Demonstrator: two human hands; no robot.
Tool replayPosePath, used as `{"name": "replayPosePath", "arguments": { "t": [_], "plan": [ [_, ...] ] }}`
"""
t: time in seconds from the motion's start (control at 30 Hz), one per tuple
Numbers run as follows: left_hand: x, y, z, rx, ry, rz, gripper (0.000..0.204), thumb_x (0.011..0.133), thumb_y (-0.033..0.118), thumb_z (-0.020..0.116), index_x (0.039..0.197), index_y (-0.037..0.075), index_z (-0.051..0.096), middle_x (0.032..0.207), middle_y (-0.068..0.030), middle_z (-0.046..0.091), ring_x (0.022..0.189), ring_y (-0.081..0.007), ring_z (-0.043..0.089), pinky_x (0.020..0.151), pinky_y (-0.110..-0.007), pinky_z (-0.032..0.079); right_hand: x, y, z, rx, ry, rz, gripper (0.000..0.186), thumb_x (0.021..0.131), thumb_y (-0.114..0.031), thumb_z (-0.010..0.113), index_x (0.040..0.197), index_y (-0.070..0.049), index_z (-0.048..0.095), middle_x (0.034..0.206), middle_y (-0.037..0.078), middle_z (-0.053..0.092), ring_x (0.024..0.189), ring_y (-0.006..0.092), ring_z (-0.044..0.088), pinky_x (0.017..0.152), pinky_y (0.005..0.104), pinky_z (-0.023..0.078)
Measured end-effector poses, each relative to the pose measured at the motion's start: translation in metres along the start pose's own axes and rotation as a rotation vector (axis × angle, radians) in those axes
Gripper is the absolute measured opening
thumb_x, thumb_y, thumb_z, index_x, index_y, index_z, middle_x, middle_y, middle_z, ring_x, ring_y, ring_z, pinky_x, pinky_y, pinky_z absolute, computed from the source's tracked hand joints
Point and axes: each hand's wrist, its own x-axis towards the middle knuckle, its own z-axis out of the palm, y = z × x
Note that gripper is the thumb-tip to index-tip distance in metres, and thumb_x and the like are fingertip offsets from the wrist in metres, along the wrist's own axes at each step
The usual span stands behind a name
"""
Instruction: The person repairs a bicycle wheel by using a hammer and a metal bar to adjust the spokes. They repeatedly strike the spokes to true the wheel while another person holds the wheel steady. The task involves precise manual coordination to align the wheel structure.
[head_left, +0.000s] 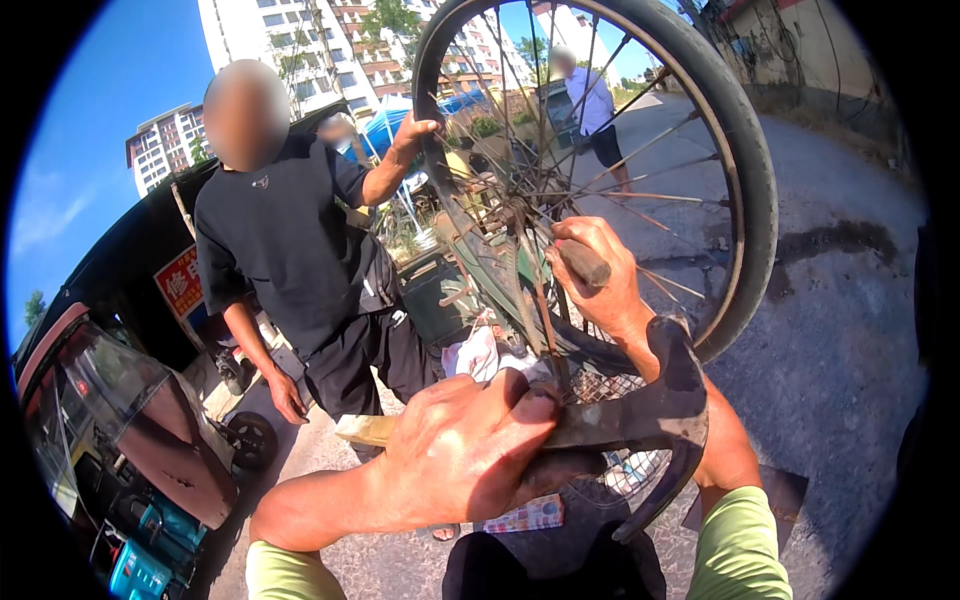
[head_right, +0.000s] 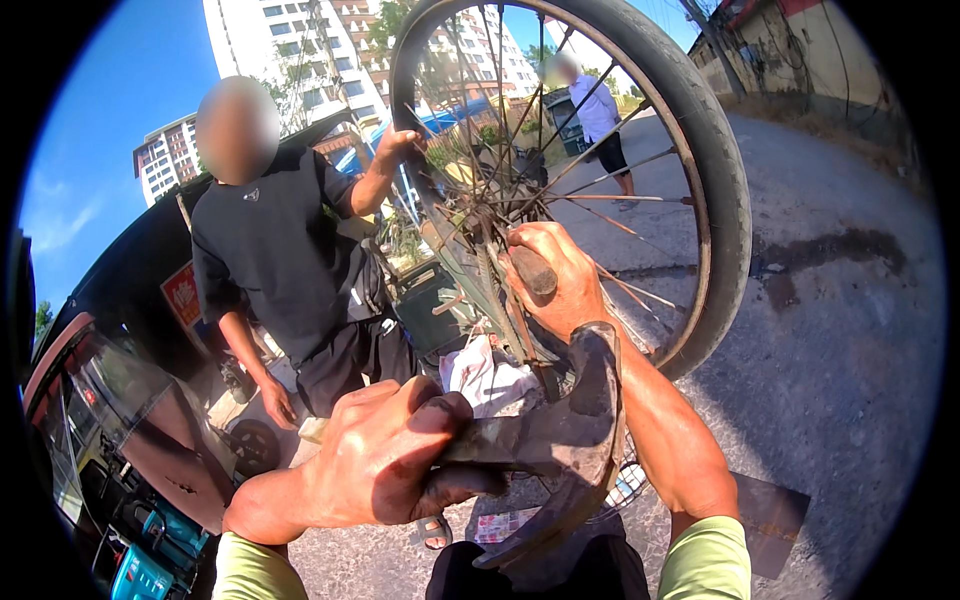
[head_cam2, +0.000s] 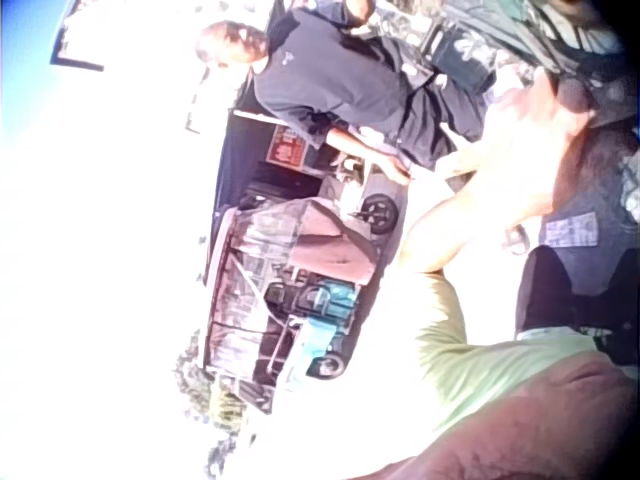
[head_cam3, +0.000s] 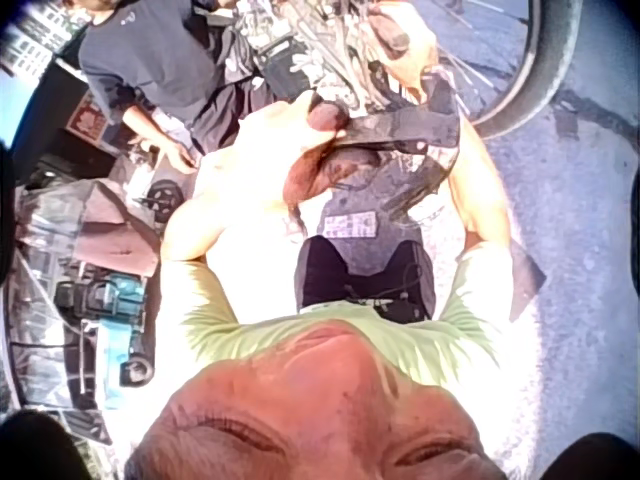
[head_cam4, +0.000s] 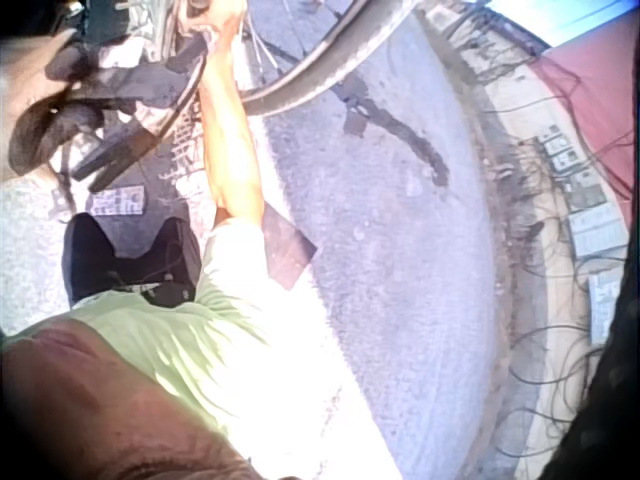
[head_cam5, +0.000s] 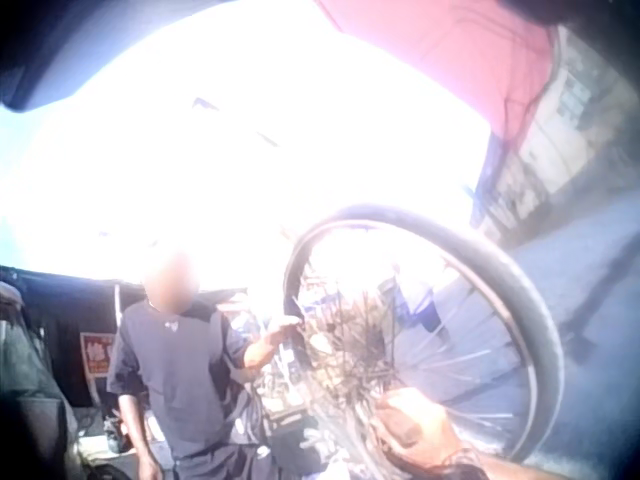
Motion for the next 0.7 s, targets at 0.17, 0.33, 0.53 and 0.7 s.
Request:
{"name": "replayPosePath", "arguments": {
  "t": [0.17,0.33,0.53,0.7],
  "plan": [
    [0.01,-0.024,0.009,0.209,-0.221,-0.267,0.04,0.083,0.037,0.075,0.092,0.001,0.058,0.073,-0.0123,0.053,0.06,-0.0332,0.062,0.049,-0.041,0.048,-0.003,0.017,-0.004,-0.04,-0.013,-0.045,0.027,0.082,-0.003,0.075,0.105,-0.003,0.062,0.105,0.015,0.065,0.093,0.0287,0.067,0.081,0.0338,0.054],
    [0.004,-0.012,-0.001,0.122,-0.137,-0.149,0.044,0.078,0.034,0.08,0.096,0.001,0.058,0.072,-0.0111,0.051,0.057,-0.0314,0.06,0.048,-0.039,0.046,-0.002,0.0,0.003,-0.012,-0.011,-0.018,0.028,0.082,-0.004,0.077,0.105,-0.002,0.061,0.104,0.014,0.065,0.092,0.0292,0.067,0.08,0.0345,0.054],
    [0.017,-0.031,0.006,0.256,-0.247,-0.3,0.036,0.082,0.032,0.076,0.098,0.004,0.06,0.073,-0.0125,0.055,0.058,-0.0344,0.061,0.05,-0.043,0.047,0.003,0.004,-0.005,-0.073,-0.038,-0.092,0.027,0.081,-0.005,0.077,0.103,-0.001,0.062,0.103,0.014,0.066,0.092,0.0294,0.067,0.079,0.0349,0.054],
    [0.01,-0.015,0.003,0.177,-0.147,-0.187,0.042,0.081,0.037,0.077,0.097,0.003,0.06,0.073,-0.011,0.057,0.055,-0.0309,0.059,0.049,-0.041,0.046,0.0,-0.003,0.002,-0.058,-0.022,-0.022,0.026,0.081,-0.004,0.077,0.103,-0.004,0.063,0.103,0.012,0.067,0.09,0.0297,0.068,0.077,0.0351,0.055]
  ]
}}
